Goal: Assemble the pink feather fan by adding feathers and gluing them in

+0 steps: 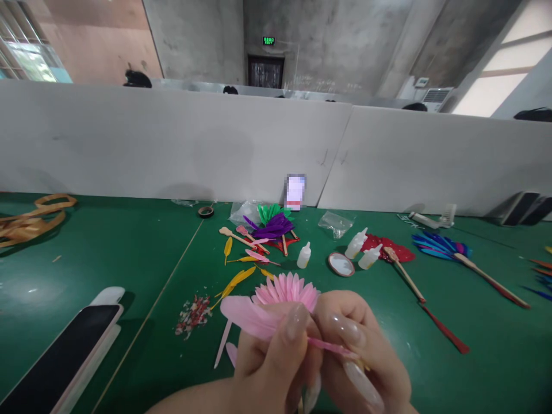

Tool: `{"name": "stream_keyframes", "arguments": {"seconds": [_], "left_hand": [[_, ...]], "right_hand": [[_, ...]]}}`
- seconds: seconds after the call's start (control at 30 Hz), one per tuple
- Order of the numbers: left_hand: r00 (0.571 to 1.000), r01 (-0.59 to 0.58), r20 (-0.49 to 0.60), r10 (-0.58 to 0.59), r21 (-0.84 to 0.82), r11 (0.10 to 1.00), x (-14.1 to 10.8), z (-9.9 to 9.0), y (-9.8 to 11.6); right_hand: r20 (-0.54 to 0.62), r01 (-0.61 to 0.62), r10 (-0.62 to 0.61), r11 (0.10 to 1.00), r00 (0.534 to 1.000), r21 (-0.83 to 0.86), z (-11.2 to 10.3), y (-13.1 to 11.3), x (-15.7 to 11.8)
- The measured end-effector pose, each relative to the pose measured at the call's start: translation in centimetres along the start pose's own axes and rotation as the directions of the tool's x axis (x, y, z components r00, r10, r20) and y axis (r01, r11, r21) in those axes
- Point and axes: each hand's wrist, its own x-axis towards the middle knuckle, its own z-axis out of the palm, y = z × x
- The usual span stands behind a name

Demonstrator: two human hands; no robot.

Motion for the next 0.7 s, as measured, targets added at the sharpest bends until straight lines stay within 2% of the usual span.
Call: {"name": "stream_keyframes", "arguments": {"seconds": [0.1,0.17,0.23,0.3,0.37,0.4,0.47,0.57,0.63,0.7], "left_hand": [[0.997,0.045,-0.050,-0.052,-0.134,0.990,-0.2,0.4,0.2],[0.995,0.029,-0.088,-0.051,-0.234,0.972,-0.1,0.5,0.4],[0.993,-0.056,-0.118,0.020,-0.305,0.951,0.0,0.3,0.7],[0.981,-0.176,-0.132,0.140,-0.329,0.928,-0.1,-0.1,1.0],[0.963,-0.264,-0.140,0.231,-0.305,0.915,-0.3,-0.6,1.4],[0.953,-0.289,-0.169,0.249,-0.277,0.916,-0.5,-0.8,1.5],[0.916,-0.330,-0.296,0.270,-0.176,0.928,-0.7,-0.9,1.7],[0.855,-0.299,-0.453,0.253,-0.031,0.954,-0.6,-0.6,1.6],[0.853,-0.253,-0.469,0.229,0.011,0.967,-0.5,-0.3,1.6],[0.871,-0.260,-0.414,0.264,0.067,0.963,-0.4,-0.1,1.5]], "right_hand": [[0.002,-0.032,0.032,0.996,0.999,0.077,0.0,0.3,0.0],[0.009,-0.048,0.047,0.988,0.999,0.145,0.1,0.2,0.0],[0.034,-0.013,0.005,0.970,0.999,0.242,0.2,-0.1,0.1],[0.072,0.064,-0.093,0.941,0.993,0.333,0.2,-0.6,0.2],[0.064,0.148,-0.180,0.926,0.982,0.346,0.1,-1.0,0.2],[0.042,0.174,-0.195,0.938,0.980,0.300,0.0,-1.1,0.2],[-0.026,0.195,-0.193,0.972,0.981,0.130,-0.2,-1.1,0.1],[-0.071,0.182,-0.191,0.975,0.979,-0.125,-0.4,-0.8,-0.4],[-0.070,0.210,-0.233,0.948,0.970,-0.239,-0.4,-0.5,-0.8],[-0.060,0.243,-0.280,0.906,0.958,-0.346,-0.3,-0.5,-1.1]]}}
